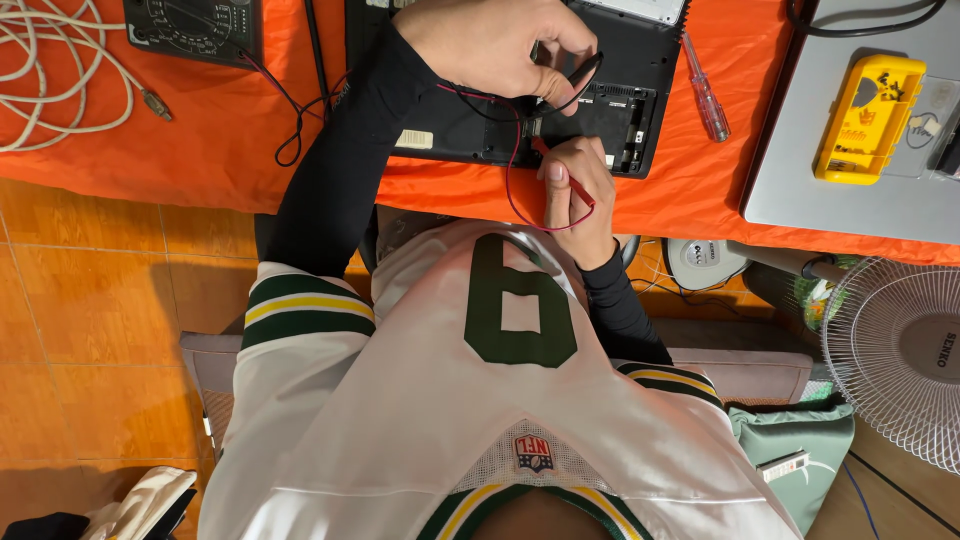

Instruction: Inspecting and testing laptop components, including the hard drive and internal circuitry, using a multimeter and a hair dryer.

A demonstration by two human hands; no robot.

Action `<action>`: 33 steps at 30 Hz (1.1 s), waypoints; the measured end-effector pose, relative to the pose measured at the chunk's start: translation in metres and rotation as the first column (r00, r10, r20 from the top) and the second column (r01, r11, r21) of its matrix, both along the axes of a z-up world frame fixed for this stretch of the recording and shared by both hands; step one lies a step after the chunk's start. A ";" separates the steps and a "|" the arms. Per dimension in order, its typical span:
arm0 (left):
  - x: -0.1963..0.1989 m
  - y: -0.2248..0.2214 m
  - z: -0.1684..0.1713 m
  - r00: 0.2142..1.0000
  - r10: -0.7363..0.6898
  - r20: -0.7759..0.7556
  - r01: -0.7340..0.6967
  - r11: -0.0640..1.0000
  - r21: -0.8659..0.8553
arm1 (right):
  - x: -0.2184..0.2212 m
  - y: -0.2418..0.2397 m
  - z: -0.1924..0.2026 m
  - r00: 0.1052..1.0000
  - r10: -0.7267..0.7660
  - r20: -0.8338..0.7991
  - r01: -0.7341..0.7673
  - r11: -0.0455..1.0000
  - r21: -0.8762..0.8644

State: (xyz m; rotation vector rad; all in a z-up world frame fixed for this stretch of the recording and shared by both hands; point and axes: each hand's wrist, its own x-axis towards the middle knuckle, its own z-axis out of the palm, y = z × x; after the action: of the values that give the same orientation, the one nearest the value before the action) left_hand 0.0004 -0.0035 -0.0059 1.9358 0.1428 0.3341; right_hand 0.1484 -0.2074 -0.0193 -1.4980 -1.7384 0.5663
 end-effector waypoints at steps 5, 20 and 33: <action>0.000 -0.001 0.009 0.989 0.056 -0.140 -0.041 0.993 0.109 | 0.000 0.000 -0.001 1.000 -0.014 -0.026 0.014 1.000 -0.002; 0.002 0.000 -0.014 0.999 0.045 0.003 -0.045 0.999 -0.003 | 0.001 0.001 -0.002 1.000 0.017 0.006 -0.017 1.000 0.020; 0.002 -0.001 -0.015 0.997 0.034 0.072 -0.034 0.999 0.001 | 0.002 0.002 -0.003 0.998 0.049 0.029 -0.050 0.998 0.044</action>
State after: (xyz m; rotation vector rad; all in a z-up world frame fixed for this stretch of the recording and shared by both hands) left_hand 0.0025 -0.0042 -0.0211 1.9228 0.1284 0.4268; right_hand 0.1507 -0.2054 -0.0225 -1.4414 -1.8029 0.5305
